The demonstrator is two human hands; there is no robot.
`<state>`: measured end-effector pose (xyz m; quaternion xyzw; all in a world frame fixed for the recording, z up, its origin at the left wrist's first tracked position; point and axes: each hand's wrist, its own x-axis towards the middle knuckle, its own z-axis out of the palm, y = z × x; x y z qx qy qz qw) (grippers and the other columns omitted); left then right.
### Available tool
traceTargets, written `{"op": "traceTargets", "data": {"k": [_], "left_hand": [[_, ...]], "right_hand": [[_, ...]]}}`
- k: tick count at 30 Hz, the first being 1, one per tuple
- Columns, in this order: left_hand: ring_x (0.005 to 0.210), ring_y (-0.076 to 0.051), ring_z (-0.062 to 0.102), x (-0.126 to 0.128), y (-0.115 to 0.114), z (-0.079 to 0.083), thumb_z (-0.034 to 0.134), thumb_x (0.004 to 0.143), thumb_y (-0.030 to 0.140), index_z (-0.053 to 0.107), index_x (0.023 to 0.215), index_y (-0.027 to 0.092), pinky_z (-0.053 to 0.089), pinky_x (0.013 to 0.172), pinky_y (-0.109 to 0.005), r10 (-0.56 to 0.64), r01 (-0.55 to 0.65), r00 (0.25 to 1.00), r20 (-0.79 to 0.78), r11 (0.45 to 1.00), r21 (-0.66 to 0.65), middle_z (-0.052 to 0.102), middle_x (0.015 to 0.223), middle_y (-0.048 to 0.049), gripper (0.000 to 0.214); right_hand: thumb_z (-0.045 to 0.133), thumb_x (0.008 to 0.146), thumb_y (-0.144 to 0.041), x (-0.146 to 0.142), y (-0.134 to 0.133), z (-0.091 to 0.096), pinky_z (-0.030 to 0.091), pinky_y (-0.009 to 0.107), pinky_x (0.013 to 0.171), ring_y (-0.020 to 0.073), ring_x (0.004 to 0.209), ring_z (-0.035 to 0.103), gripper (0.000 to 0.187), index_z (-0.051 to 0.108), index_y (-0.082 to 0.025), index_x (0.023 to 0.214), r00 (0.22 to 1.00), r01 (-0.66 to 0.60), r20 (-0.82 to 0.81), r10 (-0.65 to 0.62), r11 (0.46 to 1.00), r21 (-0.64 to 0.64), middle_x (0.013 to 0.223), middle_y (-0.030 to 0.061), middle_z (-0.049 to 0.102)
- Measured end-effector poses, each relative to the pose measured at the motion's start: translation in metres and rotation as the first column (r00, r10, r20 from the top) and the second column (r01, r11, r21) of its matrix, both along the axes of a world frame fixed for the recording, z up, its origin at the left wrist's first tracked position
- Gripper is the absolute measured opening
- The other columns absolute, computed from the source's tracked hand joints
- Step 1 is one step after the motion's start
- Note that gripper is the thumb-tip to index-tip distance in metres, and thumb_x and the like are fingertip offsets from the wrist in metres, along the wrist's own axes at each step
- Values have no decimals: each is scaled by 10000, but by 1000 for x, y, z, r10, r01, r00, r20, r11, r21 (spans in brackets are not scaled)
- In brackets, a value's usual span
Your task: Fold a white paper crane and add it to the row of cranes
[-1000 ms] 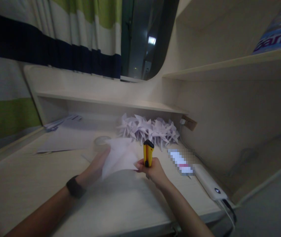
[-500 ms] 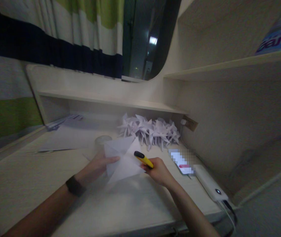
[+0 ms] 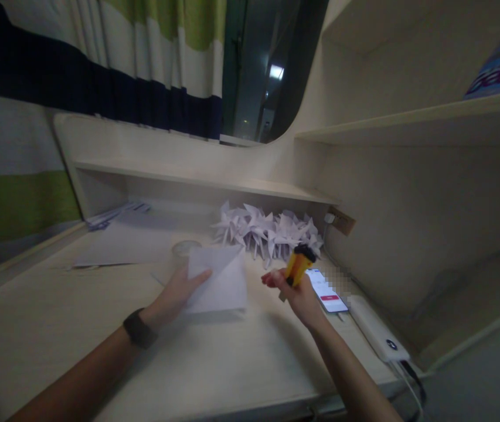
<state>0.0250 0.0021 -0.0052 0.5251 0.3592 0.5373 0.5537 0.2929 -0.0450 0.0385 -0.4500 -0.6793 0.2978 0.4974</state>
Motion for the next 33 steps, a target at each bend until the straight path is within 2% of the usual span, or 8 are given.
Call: {"op": "traceTargets", "data": {"k": [3,5,8,11,17,23,28,33], "left_hand": [[968,-274,651,1,-1,2,654,772,330,623,1112,91,498,846,-397,33,-32,998,-44,999,27,669,1141,-160,417],[970,-272,651,1,-3,4,650,772,327,631,1099,91,496,851,-394,26,-24,998,-54,999,39,673,1134,-156,403],[941,-269,659,1,-5,4,651,772,330,631,1108,94,503,837,-398,3,-2,999,-49,1000,27,677,1127,-155,411],[937,-272,664,1,-5,0,657,771,332,627,1123,99,512,825,-402,-22,22,1000,-10,1000,-4,671,1137,-159,423],[897,-275,675,3,-2,-5,660,777,324,621,1136,100,517,816,-406,-65,67,997,36,997,-40,682,1110,-158,425],[955,-274,658,2,-5,1,660,772,289,630,1132,117,505,846,-397,-37,38,999,21,999,-26,675,1138,-140,401],[952,-272,660,2,-7,0,665,767,286,644,1115,117,511,833,-381,-42,42,999,15,998,-44,676,1139,-140,388],[973,-270,656,3,-9,2,657,777,297,640,1119,120,513,847,-379,-74,75,996,40,996,-37,663,1167,-137,386]], "right_hand": [[488,891,-504,8,0,7,511,328,738,220,819,641,397,695,-175,809,990,71,-129,-55,990,121,873,90,694],[424,914,-523,5,-1,10,498,296,668,190,735,622,461,703,-173,801,982,145,-150,-117,971,188,780,73,670],[356,939,-525,-13,-1,8,428,244,504,135,557,536,502,698,-173,837,964,230,-191,-187,944,235,621,24,580],[388,944,-486,-38,1,0,396,222,454,114,465,479,427,672,-182,847,961,213,-227,-159,947,240,497,-26,491],[624,830,-403,-68,5,-19,481,218,535,130,536,595,216,667,-196,788,981,194,-70,-183,957,215,575,-12,627],[609,835,-391,-74,4,-36,498,218,521,139,508,616,218,694,-192,809,961,264,18,-275,935,236,590,6,661],[593,842,-383,-74,2,-38,513,223,562,158,583,649,219,702,-194,829,951,255,101,-291,928,271,647,24,688],[591,831,-398,-75,1,-38,525,244,558,188,636,673,229,700,-199,800,940,285,99,-325,913,293,667,41,697]]}}
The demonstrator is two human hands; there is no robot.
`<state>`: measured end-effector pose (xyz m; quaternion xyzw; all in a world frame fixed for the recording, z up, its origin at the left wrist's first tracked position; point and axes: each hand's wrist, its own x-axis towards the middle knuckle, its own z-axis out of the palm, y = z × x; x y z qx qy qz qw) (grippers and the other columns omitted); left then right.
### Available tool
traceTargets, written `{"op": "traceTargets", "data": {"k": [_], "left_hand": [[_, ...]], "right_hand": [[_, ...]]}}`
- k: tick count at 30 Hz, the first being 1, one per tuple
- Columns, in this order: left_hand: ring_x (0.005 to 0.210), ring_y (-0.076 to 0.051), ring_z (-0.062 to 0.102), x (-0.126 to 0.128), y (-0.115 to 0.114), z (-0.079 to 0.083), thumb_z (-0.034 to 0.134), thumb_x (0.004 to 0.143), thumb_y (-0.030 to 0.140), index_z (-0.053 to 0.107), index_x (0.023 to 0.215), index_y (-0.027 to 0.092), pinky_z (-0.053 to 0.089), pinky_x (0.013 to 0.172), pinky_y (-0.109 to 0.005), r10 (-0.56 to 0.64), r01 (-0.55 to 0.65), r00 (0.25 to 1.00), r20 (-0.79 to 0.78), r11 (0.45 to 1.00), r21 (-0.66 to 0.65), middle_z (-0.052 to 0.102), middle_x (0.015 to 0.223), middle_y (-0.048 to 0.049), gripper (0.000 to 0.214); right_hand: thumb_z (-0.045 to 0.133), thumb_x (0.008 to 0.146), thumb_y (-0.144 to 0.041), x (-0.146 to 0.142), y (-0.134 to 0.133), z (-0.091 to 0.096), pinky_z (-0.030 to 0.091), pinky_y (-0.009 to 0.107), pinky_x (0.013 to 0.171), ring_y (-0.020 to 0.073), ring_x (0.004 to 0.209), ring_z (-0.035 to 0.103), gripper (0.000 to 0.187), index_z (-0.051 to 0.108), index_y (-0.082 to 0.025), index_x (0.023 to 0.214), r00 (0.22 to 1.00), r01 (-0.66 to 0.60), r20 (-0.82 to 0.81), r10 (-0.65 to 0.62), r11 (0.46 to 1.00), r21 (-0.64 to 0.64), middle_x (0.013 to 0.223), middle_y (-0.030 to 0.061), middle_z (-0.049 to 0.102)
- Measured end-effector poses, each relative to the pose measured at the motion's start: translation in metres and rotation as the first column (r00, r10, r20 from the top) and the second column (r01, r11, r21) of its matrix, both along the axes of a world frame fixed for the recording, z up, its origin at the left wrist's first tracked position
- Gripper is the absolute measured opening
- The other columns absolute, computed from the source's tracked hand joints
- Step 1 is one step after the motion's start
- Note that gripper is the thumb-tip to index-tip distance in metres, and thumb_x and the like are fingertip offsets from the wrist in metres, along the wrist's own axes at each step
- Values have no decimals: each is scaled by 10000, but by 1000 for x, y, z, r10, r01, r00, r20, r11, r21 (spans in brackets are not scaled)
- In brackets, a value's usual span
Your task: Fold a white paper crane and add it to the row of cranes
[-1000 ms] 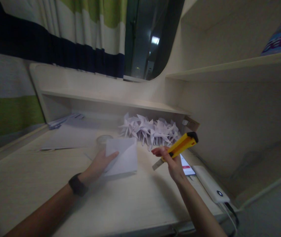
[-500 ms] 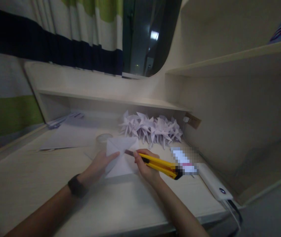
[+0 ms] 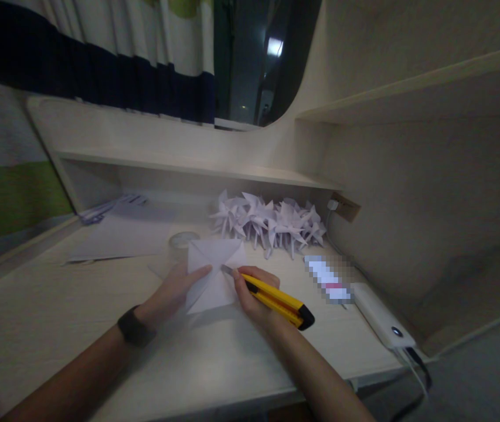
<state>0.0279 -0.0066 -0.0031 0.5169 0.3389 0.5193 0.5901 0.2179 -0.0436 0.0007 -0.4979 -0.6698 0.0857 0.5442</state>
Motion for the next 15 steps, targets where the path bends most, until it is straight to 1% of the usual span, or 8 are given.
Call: {"op": "traceTargets", "data": {"k": [4,8,11,15], "left_hand": [[1007,-277,643,0,-1,2,644,780,300,645,1115,121,510,860,-385,8,-8,1000,-22,1000,17,663,1169,-135,380],[939,-274,665,0,-1,1,642,781,305,629,1143,116,525,821,-398,-18,18,1000,-2,1000,-16,672,1143,-145,408],[938,-273,664,0,0,1,643,784,301,626,1146,114,525,824,-399,-22,22,1000,3,1000,-11,666,1154,-147,407],[984,-272,649,1,-2,3,641,787,291,652,1092,122,519,841,-386,-6,7,1000,-19,1000,10,658,1175,-133,349]], "right_hand": [[592,830,-397,-1,-1,0,528,258,546,198,639,679,219,699,-208,803,1000,14,25,-14,1000,24,658,43,698],[588,833,-384,-2,-2,2,531,259,550,193,623,678,211,700,-210,795,999,16,32,-18,998,60,636,38,696],[588,828,-386,-3,-2,3,532,263,549,199,634,682,219,705,-208,779,998,33,43,-35,998,58,649,46,702],[583,827,-385,-3,-3,4,546,279,591,198,627,681,228,714,-206,774,996,50,65,-53,998,47,666,47,711]]}}
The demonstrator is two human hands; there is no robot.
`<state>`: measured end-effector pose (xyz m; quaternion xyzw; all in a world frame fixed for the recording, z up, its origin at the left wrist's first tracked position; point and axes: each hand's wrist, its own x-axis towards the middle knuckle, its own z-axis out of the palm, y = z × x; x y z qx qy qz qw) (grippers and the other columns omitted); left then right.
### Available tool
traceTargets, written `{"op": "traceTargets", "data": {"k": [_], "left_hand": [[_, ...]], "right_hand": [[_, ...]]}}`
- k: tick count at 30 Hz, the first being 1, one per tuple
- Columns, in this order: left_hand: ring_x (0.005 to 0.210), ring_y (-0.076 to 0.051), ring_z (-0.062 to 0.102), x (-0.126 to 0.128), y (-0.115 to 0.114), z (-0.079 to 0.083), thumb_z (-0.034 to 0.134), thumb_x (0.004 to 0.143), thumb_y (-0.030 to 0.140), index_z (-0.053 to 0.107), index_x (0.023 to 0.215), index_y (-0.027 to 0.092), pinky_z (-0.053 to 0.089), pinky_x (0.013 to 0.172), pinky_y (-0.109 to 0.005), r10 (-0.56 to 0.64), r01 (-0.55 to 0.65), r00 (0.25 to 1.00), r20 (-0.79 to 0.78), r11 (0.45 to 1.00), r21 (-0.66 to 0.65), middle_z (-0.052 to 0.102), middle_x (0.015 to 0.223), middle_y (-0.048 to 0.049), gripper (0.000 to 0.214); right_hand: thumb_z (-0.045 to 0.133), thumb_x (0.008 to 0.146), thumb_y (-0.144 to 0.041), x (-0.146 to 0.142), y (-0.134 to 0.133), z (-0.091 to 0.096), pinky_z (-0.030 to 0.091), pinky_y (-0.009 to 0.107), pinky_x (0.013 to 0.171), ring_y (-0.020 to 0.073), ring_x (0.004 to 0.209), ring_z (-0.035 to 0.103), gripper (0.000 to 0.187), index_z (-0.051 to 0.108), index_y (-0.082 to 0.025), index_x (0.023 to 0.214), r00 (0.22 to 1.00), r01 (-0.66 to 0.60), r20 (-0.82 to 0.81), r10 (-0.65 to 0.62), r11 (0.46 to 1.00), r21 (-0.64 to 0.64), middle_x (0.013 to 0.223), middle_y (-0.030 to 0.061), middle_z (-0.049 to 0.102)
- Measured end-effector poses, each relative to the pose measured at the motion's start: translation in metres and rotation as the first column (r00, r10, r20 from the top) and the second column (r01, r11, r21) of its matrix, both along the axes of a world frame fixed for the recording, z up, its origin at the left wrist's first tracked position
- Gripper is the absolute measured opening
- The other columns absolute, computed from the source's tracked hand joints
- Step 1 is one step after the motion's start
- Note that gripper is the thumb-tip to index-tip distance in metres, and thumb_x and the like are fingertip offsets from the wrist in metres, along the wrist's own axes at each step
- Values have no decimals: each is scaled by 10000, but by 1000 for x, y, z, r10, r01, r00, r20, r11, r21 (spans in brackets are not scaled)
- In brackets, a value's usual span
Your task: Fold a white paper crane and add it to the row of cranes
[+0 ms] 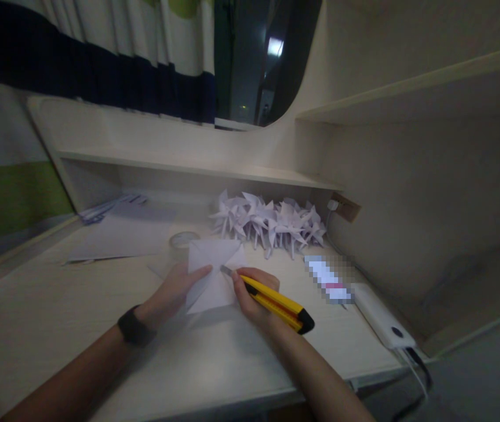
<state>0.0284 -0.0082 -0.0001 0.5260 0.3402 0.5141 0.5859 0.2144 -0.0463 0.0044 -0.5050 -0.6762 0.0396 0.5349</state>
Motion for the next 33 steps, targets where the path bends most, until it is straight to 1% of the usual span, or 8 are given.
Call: {"op": "traceTargets", "data": {"k": [4,8,13,16,19,23,29,33], "left_hand": [[985,-267,648,-1,-1,1,630,796,285,654,1084,111,504,867,-391,7,-7,1000,-14,1000,26,664,1162,-138,338],[952,-268,659,-2,0,2,620,795,288,652,1102,118,509,842,-394,56,-53,995,-82,998,42,679,1136,-130,353],[946,-266,660,-1,-1,6,624,782,269,684,1029,116,499,855,-382,138,-124,973,-186,989,85,703,1080,-120,297],[920,-278,665,-1,0,6,630,771,271,696,996,109,503,837,-393,154,-135,959,-238,986,97,716,1039,-122,286],[905,-285,668,-1,1,5,631,766,277,702,983,107,509,820,-393,168,-140,950,-263,983,119,723,1016,-121,285],[891,-285,670,-1,3,2,624,770,285,708,964,113,514,804,-388,186,-151,942,-280,978,142,728,997,-116,273],[865,-287,669,0,3,2,643,743,299,715,918,118,521,768,-384,203,-168,933,-298,976,140,737,946,-110,261],[853,-287,670,0,2,3,643,744,307,720,916,111,523,753,-375,202,-166,931,-303,976,142,737,945,-112,272]], "right_hand": [[582,825,-362,-2,-3,5,551,287,612,189,598,673,219,708,-205,738,999,-11,31,9,998,59,669,46,714],[570,836,-333,-2,-4,8,534,276,571,175,561,651,220,696,-212,703,993,-73,101,60,989,129,636,36,697],[572,836,-298,4,1,-1,513,275,563,159,556,629,169,694,-212,759,969,-206,168,180,967,149,642,30,685],[568,834,-295,8,4,-6,511,283,570,161,558,623,155,693,-215,787,955,-264,181,234,951,160,649,33,689],[566,835,-283,10,5,-7,512,278,585,155,567,622,147,693,-216,801,938,-299,224,264,944,140,660,32,691],[573,832,-256,11,5,-7,505,265,585,146,571,618,126,689,-212,815,926,-326,253,282,933,150,664,28,685],[544,851,-260,11,6,-10,498,266,583,148,565,608,166,690,-208,793,923,-286,306,232,947,145,637,33,668],[550,849,-256,10,5,-11,495,269,574,149,554,601,156,687,-205,793,929,-292,292,229,936,195,619,30,658]]}}
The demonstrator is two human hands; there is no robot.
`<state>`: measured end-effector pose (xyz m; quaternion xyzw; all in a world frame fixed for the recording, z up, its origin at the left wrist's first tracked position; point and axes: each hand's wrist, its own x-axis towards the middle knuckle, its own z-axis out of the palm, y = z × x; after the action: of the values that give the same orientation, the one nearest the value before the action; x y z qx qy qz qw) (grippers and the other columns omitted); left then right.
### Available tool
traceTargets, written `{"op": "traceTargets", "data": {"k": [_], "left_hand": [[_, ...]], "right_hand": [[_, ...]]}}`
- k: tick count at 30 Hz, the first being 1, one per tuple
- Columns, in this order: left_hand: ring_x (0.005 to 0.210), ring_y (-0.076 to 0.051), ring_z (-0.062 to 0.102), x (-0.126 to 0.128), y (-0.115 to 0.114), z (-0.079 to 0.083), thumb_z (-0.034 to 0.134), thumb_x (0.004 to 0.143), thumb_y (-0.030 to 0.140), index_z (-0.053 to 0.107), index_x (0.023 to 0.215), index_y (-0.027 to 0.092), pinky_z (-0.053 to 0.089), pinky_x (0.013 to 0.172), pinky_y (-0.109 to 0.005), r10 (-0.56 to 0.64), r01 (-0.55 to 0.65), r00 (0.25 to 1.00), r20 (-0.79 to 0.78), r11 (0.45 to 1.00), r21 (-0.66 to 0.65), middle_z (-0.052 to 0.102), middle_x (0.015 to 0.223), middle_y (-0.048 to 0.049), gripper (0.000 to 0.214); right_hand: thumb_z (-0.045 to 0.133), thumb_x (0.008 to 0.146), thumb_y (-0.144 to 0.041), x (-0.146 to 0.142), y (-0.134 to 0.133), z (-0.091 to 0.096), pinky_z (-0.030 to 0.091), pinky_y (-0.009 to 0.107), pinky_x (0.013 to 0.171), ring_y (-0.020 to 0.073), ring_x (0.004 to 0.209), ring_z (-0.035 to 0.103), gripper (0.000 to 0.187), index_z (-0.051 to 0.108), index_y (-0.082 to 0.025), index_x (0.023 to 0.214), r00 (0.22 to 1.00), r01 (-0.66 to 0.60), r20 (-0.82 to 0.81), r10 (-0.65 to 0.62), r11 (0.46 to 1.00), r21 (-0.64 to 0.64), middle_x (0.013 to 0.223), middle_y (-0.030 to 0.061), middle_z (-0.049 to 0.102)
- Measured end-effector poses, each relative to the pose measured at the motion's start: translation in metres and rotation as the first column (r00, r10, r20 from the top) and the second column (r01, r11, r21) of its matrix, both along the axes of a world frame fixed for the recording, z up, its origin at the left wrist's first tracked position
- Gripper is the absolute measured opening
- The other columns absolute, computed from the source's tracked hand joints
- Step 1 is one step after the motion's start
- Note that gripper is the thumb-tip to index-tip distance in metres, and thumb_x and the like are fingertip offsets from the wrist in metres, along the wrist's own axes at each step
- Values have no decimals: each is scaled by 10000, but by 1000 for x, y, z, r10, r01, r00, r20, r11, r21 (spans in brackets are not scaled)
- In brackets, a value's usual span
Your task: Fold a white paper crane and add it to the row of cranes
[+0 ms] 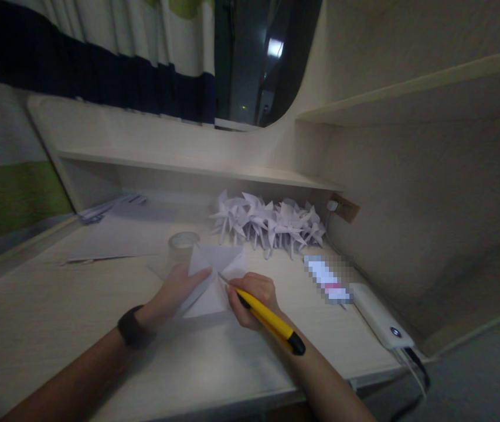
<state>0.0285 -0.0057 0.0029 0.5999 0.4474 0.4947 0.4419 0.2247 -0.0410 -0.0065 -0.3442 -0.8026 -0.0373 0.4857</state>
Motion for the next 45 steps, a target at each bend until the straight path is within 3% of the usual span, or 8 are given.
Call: {"op": "traceTargets", "data": {"k": [7,15,20,26,32,39,42,45], "left_hand": [[827,-288,667,0,0,0,625,759,314,728,893,107,520,725,-374,6,-6,999,-34,1000,15,739,907,-112,267],[862,-298,661,0,-1,-2,614,769,326,724,920,95,514,744,-380,-11,11,1000,-7,1000,5,728,970,-129,298],[842,-299,665,-1,2,-3,591,777,333,726,886,83,512,732,-373,52,-49,992,-111,998,29,735,919,-132,305],[823,-279,674,-2,7,-4,558,791,345,719,877,88,505,700,-340,125,-113,967,-224,991,66,738,890,-122,315],[791,-263,674,-2,9,-8,505,838,363,712,849,118,470,662,-304,199,-147,906,-373,975,164,735,840,-112,321],[694,-219,652,2,0,-9,439,885,355,691,769,134,419,615,-271,245,-128,833,-497,957,259,714,741,-86,355],[648,-198,636,5,-4,-12,415,904,366,666,726,150,391,585,-256,266,-107,813,-519,943,315,695,690,-62,376],[648,-188,634,7,-7,-15,419,906,341,659,728,161,384,588,-247,294,-101,805,-516,924,369,696,697,-53,349]], "right_hand": [[539,866,-291,-4,-2,-2,493,263,577,152,546,597,199,695,-212,771,996,85,22,-84,996,-37,605,38,647],[547,850,-235,-11,-5,3,481,256,560,146,539,599,135,677,-199,842,998,36,40,-38,998,50,628,33,660],[587,826,-321,-8,-3,4,480,260,569,156,578,602,193,632,-169,936,992,-76,108,68,994,78,658,41,650],[502,859,-458,-1,3,-8,506,289,671,189,733,621,364,578,-148,1033,964,-85,251,91,996,-33,806,88,648],[523,863,-492,1,7,-8,501,272,627,173,665,618,410,568,-148,1083,962,-72,265,61,997,32,763,72,652],[638,767,-571,-4,5,-9,503,273,574,174,595,623,495,632,-145,1018,986,-49,165,37,996,71,695,62,671],[626,803,-491,-15,0,-10,522,248,588,170,610,661,359,667,-162,941,998,50,-22,-51,997,-59,726,63,704],[585,851,-394,-24,-6,-12,528,218,568,160,615,682,246,679,-171,896,960,123,-215,-180,960,-253,750,55,722]]}}
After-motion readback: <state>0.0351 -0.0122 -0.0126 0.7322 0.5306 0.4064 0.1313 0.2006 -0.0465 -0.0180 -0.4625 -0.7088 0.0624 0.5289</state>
